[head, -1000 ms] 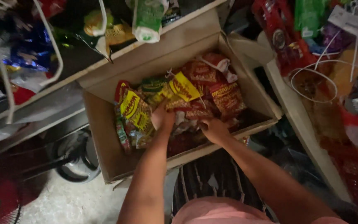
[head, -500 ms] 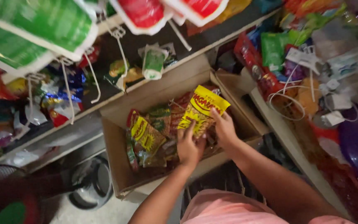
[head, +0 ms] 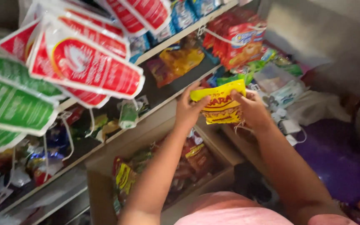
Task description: Restocking snack packets from a cardboard box onto store shelves.
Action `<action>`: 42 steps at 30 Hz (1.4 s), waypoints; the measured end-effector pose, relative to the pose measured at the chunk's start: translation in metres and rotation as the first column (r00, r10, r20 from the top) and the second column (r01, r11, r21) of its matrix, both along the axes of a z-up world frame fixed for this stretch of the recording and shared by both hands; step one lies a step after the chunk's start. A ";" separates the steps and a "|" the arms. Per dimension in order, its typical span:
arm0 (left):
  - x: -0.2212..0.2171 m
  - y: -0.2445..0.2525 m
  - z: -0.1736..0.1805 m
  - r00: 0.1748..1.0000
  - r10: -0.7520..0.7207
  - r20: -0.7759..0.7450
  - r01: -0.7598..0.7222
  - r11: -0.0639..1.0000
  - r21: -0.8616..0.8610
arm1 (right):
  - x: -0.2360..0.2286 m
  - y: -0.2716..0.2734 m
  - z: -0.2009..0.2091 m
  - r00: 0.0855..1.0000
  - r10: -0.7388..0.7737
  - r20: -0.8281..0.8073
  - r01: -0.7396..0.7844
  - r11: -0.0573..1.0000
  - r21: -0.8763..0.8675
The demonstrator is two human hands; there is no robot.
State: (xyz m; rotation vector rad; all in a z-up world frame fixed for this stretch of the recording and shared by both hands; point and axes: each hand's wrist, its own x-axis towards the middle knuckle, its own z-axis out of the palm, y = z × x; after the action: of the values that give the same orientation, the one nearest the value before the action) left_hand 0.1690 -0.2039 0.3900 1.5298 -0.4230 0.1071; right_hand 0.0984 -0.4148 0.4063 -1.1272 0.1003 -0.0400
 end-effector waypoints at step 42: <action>0.079 -0.152 0.032 0.986 0.127 0.106 -0.089 0.947 -0.308 | 0.121 -0.093 0.017 0.952 -0.165 0.260 0.195 0.976 -0.094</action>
State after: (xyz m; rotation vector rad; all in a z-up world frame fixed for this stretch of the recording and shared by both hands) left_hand 0.2477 -0.3559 0.4224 1.2460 -0.4006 0.3405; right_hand 0.2192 -0.5079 0.4230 -1.2199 -0.0258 -0.3551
